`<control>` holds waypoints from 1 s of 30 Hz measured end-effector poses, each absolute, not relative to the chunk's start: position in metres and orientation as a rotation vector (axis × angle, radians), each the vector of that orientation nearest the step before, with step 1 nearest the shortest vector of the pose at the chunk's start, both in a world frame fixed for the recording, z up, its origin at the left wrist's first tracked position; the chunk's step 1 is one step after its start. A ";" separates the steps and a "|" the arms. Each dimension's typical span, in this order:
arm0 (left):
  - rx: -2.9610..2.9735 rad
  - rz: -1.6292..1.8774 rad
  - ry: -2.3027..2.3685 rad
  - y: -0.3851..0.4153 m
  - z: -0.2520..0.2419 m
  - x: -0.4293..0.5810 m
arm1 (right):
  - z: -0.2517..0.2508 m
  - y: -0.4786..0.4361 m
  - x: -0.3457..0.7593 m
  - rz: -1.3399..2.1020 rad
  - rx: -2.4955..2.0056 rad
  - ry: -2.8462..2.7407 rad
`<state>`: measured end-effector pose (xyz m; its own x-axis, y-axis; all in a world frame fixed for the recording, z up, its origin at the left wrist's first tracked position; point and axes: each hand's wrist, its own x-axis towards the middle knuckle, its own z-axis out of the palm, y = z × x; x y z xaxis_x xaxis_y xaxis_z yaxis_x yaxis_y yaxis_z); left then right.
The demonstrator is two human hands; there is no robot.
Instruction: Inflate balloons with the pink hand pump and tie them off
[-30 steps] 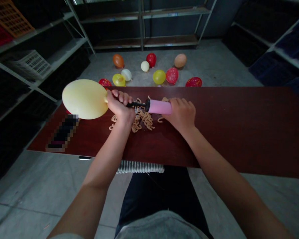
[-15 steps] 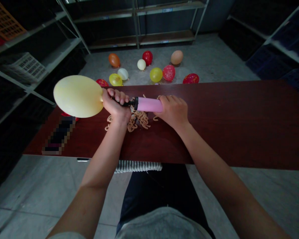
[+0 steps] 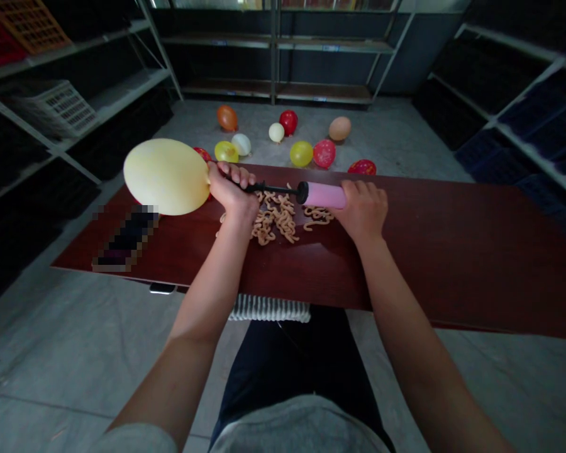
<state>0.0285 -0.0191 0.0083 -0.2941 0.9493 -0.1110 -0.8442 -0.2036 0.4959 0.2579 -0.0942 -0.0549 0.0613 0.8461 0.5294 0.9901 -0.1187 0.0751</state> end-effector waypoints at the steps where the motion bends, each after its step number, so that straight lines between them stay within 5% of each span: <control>1: 0.241 1.799 0.548 -0.016 0.007 0.026 | -0.055 -0.094 0.262 -0.665 -2.054 -1.823; 30: 0.396 1.843 0.608 -0.021 0.001 0.034 | -0.050 -0.103 0.234 -0.433 -1.909 -1.922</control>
<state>0.0342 -0.0213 0.0014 -0.3424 0.9393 -0.0216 -0.7678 -0.2665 0.5827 0.2339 -0.1033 -0.0501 0.0090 0.8755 0.4831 0.9981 0.0215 -0.0575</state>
